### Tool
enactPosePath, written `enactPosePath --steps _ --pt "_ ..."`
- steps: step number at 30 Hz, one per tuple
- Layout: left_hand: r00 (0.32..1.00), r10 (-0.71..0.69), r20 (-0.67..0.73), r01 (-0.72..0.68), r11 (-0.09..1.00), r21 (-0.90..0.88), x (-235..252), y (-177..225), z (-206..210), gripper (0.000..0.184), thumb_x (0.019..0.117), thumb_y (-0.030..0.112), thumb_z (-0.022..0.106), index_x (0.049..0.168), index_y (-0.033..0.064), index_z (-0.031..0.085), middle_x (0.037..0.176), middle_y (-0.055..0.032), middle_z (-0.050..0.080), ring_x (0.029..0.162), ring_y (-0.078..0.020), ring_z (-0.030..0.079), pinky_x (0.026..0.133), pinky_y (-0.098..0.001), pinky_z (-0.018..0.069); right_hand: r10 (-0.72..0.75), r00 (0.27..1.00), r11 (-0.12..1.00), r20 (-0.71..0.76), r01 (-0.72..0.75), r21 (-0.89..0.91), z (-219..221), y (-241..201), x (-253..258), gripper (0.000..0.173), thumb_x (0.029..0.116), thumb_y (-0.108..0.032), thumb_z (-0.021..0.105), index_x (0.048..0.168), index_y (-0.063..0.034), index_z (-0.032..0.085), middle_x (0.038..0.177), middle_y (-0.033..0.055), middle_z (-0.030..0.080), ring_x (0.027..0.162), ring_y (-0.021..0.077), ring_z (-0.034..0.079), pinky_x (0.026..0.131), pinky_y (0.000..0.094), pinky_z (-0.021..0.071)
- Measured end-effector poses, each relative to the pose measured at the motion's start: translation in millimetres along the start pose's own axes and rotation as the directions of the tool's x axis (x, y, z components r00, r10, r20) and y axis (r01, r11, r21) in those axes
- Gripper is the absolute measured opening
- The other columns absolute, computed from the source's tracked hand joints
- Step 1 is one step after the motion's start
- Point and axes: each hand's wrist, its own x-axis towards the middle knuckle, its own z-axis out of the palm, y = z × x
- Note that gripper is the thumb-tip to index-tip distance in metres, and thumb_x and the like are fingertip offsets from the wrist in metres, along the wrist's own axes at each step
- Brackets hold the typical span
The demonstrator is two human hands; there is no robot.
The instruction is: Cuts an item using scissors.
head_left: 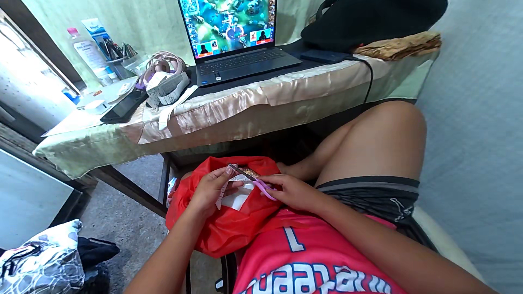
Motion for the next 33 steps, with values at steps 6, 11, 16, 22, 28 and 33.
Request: enactPosePath --steps 6,11,16,22,28,33 --pt "1.0 0.006 0.011 -0.006 1.0 0.005 0.2 0.4 -0.5 0.032 0.1097 0.021 0.049 0.13 0.0003 0.063 0.12 -0.0138 0.072 0.097 -0.0251 0.074 0.086 -0.0401 0.0627 -0.032 0.999 0.999 0.004 0.032 0.012 0.5 2.4 0.7 0.042 0.102 -0.031 0.061 0.141 -0.0149 0.062 0.122 0.0032 0.07 0.108 0.0077 0.065 0.099 0.0292 0.053" --pt "1.0 -0.015 0.013 0.015 1.0 -0.018 -0.1 0.5 -0.5 0.032 0.1103 0.02 0.047 0.131 0.0003 0.062 0.122 -0.0134 0.071 0.099 -0.0254 0.074 0.086 -0.0403 0.0626 -0.038 0.999 0.999 0.002 0.038 -0.015 -0.6 2.9 0.3 0.046 0.1 -0.036 0.063 0.141 -0.0169 0.062 0.126 0.0039 0.068 0.113 0.0093 0.063 0.102 0.031 0.0504" --pt "1.0 -0.013 0.02 0.013 1.0 -0.011 -0.8 0.4 0.1 0.033 0.1101 0.021 0.048 0.131 0.0007 0.062 0.122 -0.0133 0.071 0.099 -0.0252 0.074 0.087 -0.0404 0.0623 -0.022 1.0 1.0 0.0 0.022 -0.019 -1.1 1.2 0.1 0.042 0.1022 -0.031 0.06 0.142 -0.0161 0.062 0.126 0.004 0.069 0.112 0.0089 0.065 0.101 0.03 0.0514" --pt "1.0 -0.015 0.018 0.015 0.999 -0.029 -1.0 0.8 0.5 0.033 0.1096 0.022 0.049 0.132 0.0015 0.063 0.121 -0.013 0.072 0.099 -0.0253 0.074 0.087 -0.0404 0.0623 -0.003 1.0 1.0 0.002 0.003 -0.004 -1.1 1.8 0.5 0.04 0.1037 -0.029 0.058 0.141 -0.0159 0.062 0.121 0.003 0.07 0.106 0.0074 0.066 0.097 0.0282 0.0534" --pt "1.0 -0.016 0.02 0.017 0.999 -0.041 -0.1 -0.4 -0.4 0.034 0.11 0.023 0.048 0.132 0.0015 0.063 0.122 -0.0141 0.071 0.101 -0.0269 0.074 0.088 -0.0422 0.0622 -0.015 0.999 0.999 0.034 0.013 0.04 -3.4 0.5 1.1 0.042 0.102 -0.029 0.062 0.142 -0.0149 0.061 0.122 0.0025 0.07 0.107 0.0066 0.066 0.098 0.0278 0.0537" --pt "0.999 -0.023 0.029 0.025 0.998 -0.052 -0.1 -1.1 0.1 0.035 0.1104 0.023 0.047 0.135 0.0021 0.061 0.126 -0.0141 0.07 0.105 -0.0278 0.073 0.09 -0.0435 0.0615 -0.053 0.999 0.999 0.014 0.053 -0.006 -4.0 3.6 1.3 0.046 0.1001 -0.036 0.064 0.142 -0.0164 0.062 0.127 0.0037 0.068 0.113 0.0084 0.064 0.102 0.0302 0.0512"
